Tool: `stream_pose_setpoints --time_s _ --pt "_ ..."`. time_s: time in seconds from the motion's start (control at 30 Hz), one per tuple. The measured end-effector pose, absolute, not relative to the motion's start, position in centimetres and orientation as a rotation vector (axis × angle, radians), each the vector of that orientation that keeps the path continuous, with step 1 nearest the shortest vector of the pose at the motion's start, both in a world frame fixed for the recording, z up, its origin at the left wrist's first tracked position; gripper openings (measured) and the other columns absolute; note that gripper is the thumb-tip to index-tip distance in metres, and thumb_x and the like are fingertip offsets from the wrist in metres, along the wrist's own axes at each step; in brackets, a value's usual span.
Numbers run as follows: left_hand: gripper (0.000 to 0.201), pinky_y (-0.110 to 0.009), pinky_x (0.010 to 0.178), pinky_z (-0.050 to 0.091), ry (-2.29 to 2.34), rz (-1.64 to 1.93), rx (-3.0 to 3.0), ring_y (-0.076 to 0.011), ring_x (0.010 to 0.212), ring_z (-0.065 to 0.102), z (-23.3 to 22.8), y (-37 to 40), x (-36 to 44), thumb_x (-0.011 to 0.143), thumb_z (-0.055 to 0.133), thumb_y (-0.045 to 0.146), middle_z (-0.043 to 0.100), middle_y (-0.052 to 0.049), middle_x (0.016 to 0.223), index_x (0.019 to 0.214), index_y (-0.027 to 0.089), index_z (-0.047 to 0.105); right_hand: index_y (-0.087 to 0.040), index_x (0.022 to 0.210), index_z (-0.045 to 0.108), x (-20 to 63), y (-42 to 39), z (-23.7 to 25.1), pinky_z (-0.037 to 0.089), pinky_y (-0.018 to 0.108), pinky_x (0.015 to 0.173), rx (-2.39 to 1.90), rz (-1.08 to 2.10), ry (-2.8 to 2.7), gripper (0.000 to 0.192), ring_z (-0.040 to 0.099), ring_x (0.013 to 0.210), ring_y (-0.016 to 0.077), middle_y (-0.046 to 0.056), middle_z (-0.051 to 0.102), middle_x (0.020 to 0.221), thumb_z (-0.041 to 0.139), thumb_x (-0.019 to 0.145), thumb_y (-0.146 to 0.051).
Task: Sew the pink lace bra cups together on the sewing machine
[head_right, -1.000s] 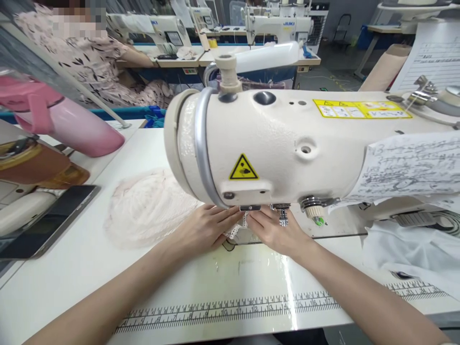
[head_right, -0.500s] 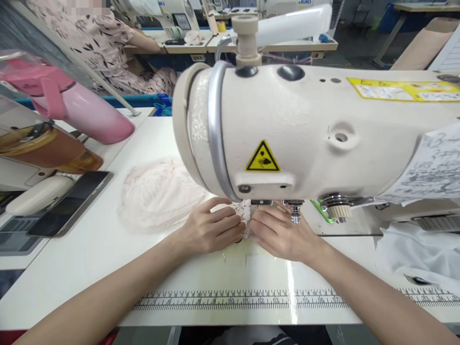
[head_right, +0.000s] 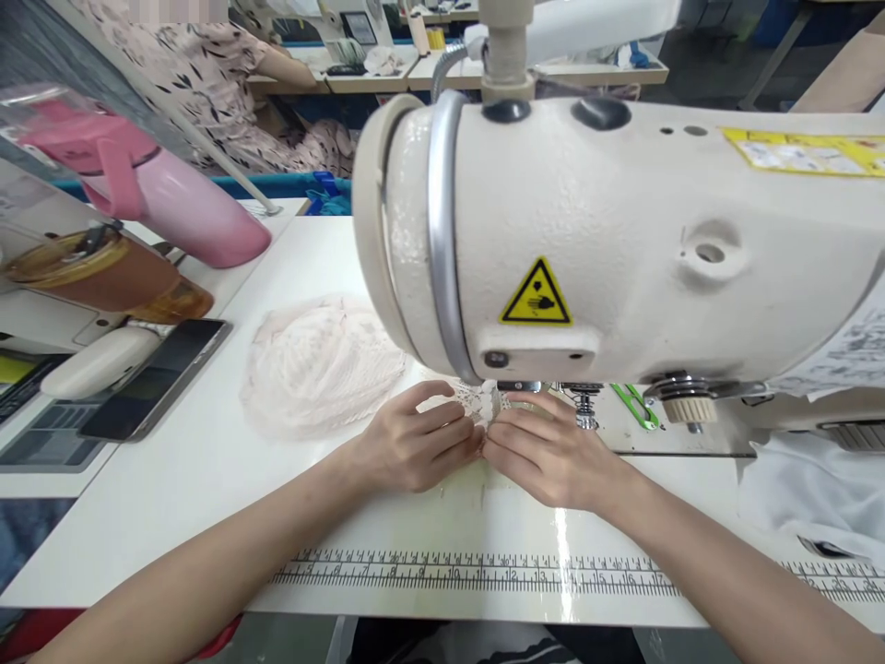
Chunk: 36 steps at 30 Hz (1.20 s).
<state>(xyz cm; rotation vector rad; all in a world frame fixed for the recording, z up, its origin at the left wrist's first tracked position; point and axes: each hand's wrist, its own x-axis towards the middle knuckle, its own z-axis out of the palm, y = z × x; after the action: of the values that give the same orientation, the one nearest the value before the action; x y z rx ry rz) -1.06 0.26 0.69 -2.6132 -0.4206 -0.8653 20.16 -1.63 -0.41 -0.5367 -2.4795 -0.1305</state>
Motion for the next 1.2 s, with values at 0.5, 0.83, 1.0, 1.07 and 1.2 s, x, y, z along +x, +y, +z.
stream_pose_setpoints --time_s 0.5,0.83,1.0,1.07,1.2 --pt "0.048 -0.044 0.105 0.043 -0.749 -0.477 -2.973 -0.0282 0.127 0.051 -0.7 0.9 -1.9 0.087 0.042 0.031 0.059 -0.015 0.130 0.127 0.007 0.053 -0.017 0.087 0.066 19.9 -1.5 -0.6 0.053 0.032 0.088 -0.546 -0.128 -2.446 0.013 0.063 0.083 0.0128 0.000 0.072 0.086 0.055 0.088 -0.010" --pt "0.047 -0.047 0.108 0.038 -0.739 -0.466 -2.966 -0.0265 0.120 0.055 -0.4 1.2 -1.9 0.088 0.041 0.031 0.061 -0.011 0.128 0.129 0.011 0.052 -0.016 0.094 0.065 20.3 -1.7 -1.0 0.052 0.027 0.070 -0.581 -0.186 -2.483 0.017 0.064 0.088 0.0144 0.002 0.072 0.089 0.050 0.091 -0.010" --pt "0.048 -0.047 0.107 0.038 -0.783 -0.433 -2.963 -0.0264 0.119 0.056 -0.3 1.0 -1.8 0.088 0.041 0.032 0.062 -0.011 0.125 0.130 0.012 0.051 -0.015 0.093 0.065 20.3 -1.7 -1.2 0.053 0.028 0.073 -0.585 -0.166 -2.482 0.015 0.063 0.088 0.0152 0.003 0.071 0.088 0.051 0.089 -0.008" --pt "0.047 -0.048 0.106 0.040 -0.803 -0.420 -2.963 -0.0266 0.118 0.056 -0.2 0.9 -1.6 0.088 0.041 0.031 0.063 -0.012 0.123 0.130 0.013 0.052 -0.014 0.094 0.064 20.4 -1.7 -1.4 0.054 0.029 0.075 -0.594 -0.143 -2.485 0.014 0.063 0.088 0.0158 0.003 0.071 0.087 0.053 0.088 -0.008" --pt "0.044 -0.049 0.103 0.041 -0.809 -0.437 -2.947 -0.0272 0.114 0.058 0.0 0.8 -1.3 0.089 0.042 0.031 0.064 -0.012 0.120 0.127 0.012 0.054 -0.014 0.095 0.064 20.7 -1.9 -1.5 0.054 0.031 0.081 -0.650 -0.116 -2.527 0.015 0.062 0.088 0.0153 0.002 0.070 0.086 0.053 0.088 -0.007"
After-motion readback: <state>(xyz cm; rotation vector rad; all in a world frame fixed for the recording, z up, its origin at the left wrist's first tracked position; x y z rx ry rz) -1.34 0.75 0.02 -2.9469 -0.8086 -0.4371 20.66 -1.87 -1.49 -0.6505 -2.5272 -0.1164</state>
